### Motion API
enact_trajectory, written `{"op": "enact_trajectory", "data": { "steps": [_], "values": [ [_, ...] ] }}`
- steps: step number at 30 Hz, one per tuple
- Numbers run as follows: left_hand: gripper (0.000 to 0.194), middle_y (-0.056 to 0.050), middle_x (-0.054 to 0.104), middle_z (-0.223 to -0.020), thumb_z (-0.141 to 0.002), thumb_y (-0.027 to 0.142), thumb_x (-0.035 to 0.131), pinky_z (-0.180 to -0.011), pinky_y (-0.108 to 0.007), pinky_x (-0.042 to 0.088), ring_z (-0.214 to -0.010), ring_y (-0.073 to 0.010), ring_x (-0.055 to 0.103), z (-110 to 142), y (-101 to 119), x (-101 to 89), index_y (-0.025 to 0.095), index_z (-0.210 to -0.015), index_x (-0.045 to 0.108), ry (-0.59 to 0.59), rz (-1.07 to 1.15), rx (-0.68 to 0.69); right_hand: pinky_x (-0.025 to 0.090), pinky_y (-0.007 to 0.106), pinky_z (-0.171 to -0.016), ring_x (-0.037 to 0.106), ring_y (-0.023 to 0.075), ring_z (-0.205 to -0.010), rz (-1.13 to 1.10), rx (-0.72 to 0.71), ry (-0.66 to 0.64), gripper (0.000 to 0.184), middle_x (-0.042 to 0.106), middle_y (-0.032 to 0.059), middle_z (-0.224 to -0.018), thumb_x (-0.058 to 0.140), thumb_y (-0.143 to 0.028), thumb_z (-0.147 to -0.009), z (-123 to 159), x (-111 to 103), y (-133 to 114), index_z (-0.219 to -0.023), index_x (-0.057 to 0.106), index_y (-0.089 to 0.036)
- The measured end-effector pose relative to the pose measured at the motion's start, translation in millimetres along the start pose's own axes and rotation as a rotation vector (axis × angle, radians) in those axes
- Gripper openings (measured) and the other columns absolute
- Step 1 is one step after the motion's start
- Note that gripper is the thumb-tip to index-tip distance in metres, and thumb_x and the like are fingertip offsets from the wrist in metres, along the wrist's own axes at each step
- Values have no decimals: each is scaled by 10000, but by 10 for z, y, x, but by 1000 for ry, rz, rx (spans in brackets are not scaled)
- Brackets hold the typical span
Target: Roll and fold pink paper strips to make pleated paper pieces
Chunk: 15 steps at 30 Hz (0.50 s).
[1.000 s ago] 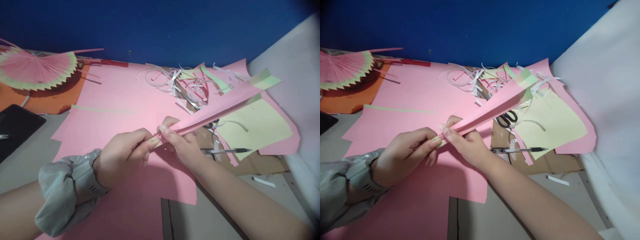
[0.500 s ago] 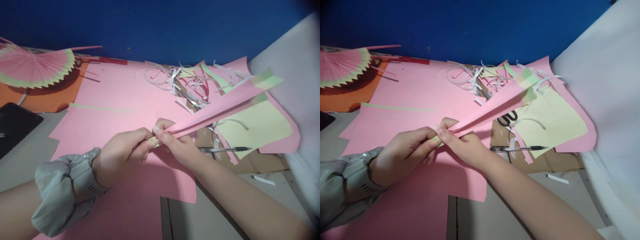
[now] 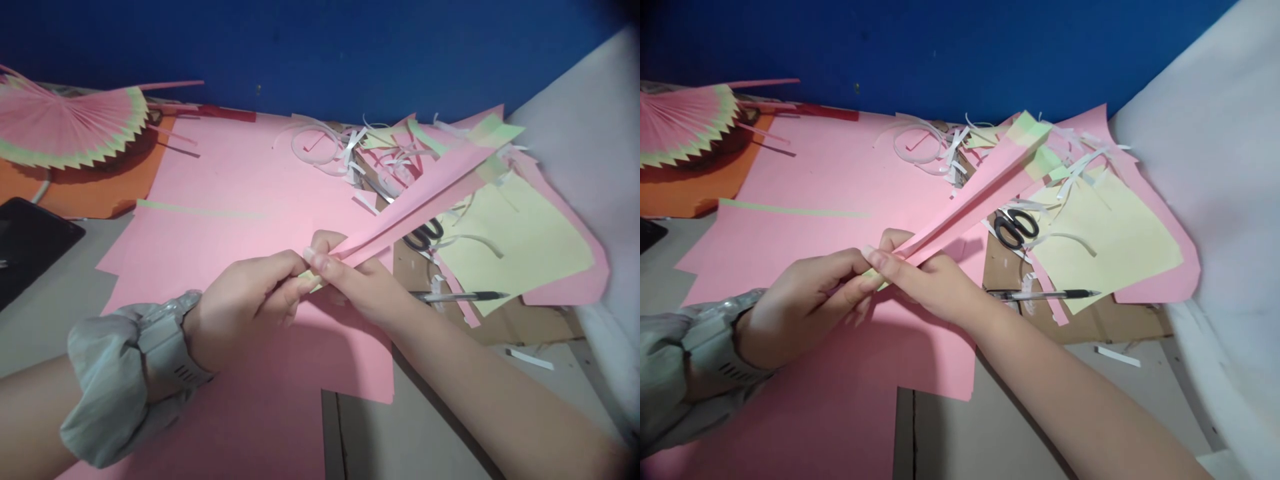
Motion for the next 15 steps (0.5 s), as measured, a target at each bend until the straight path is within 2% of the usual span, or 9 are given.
{"op": "enact_trajectory", "data": {
  "steps": [4,7,11,15],
  "values": [
    [241,66,539,-569,-907,373,415,-532,-178,412,-520,-72,510,7,-16,0,194,-768,498,-6,145,9,213,180,-398,234,65,-410,-49,-79,51,240,301,-93,-490,504,-352,-887,-7,-2,8,-701,452,-211],
    [200,60,569,-619,-915,359,410,-578,-179,436,-576,-74,547,21,-26,-2,197,-834,494,-11,204,49,227,191,-415,257,72,-431,11,-132,94,247,336,-81,-517,491,-380,-889,12,0,7,-708,454,-216],
    [270,61,547,-558,-910,359,424,-516,-172,403,-510,-64,506,31,-14,-30,188,-712,490,82,58,70,257,205,-442,331,75,-465,231,-214,140,208,421,-54,-595,466,-369,-903,66,7,-31,-757,500,-225],
    [242,53,549,-578,-913,291,425,-515,-195,375,-511,-69,495,44,26,-49,182,-709,498,174,-186,148,312,215,-483,387,73,-503,443,-225,256,234,464,-40,-660,471,-372,-899,111,9,-70,-730,487,-211]
  ]
}}
Point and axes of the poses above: each hand's wrist, its own z-axis away from the middle knuckle, its own x-axis out of the palm, y = z × x, the point moved 3 cm from there along -z, towards the middle knuckle
